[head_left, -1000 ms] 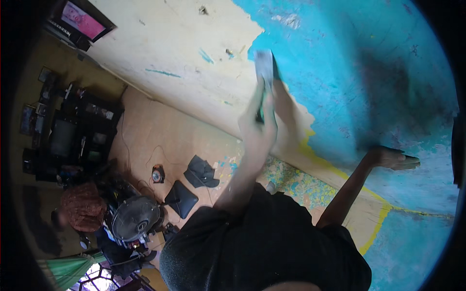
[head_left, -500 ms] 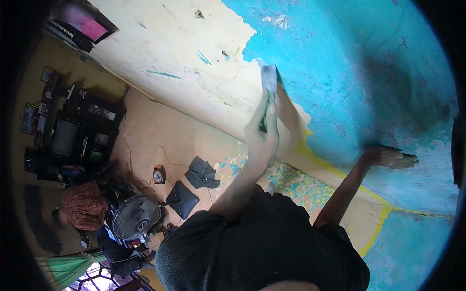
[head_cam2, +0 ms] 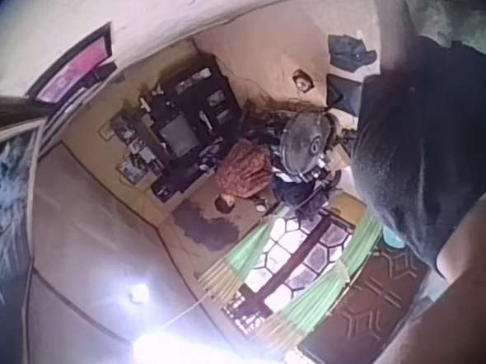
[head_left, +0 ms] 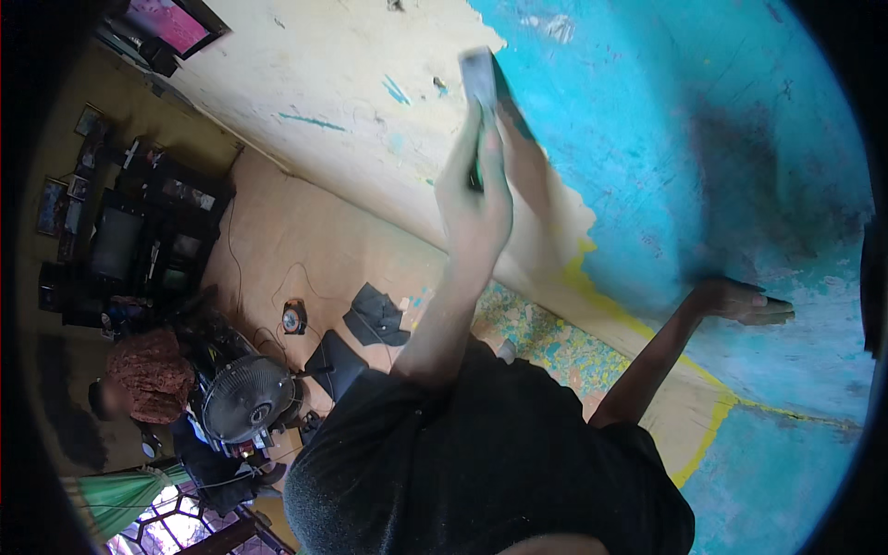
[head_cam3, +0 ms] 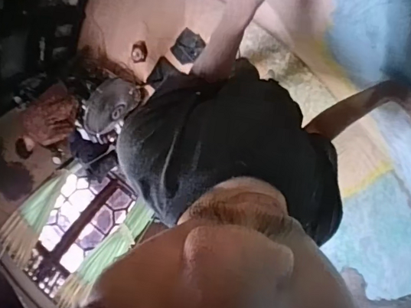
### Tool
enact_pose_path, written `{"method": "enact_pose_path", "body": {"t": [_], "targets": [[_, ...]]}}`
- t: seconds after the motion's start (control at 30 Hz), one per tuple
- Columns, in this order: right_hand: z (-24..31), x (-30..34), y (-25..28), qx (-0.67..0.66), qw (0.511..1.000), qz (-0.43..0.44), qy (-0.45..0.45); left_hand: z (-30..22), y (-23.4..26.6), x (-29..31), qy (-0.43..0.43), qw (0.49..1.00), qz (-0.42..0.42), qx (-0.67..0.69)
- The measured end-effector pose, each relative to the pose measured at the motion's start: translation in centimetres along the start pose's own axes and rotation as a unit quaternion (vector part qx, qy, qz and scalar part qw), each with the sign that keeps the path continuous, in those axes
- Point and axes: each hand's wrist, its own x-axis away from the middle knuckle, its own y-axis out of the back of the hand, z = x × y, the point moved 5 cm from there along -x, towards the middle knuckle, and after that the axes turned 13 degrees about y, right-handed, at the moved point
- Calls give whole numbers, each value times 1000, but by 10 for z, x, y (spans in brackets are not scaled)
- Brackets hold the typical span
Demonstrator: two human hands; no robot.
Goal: The person scrapes old paint from a wall using a metal scraper, producing paint chips.
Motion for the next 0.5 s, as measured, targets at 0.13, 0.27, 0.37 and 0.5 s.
{"method": "enact_pose_path", "body": {"t": [0.13, 0.27, 0.37, 0.5], "targets": [[-8, 2, -6, -11, 1000, -7, 14, 8, -1, 10, 33, 999, 26, -10], [-2, -1, -2, -7, 1000, -13, 4, 3, 1, 9, 42, 999, 18, -26], [-3, 1, -3, -5, 1000, -15, 4, 2, 1, 19, -72, 994, 14, -85], [-3, 2, -3, 6, 1000, -3, 6, -20, -2, 1, 69, 997, 35, -14]]}}
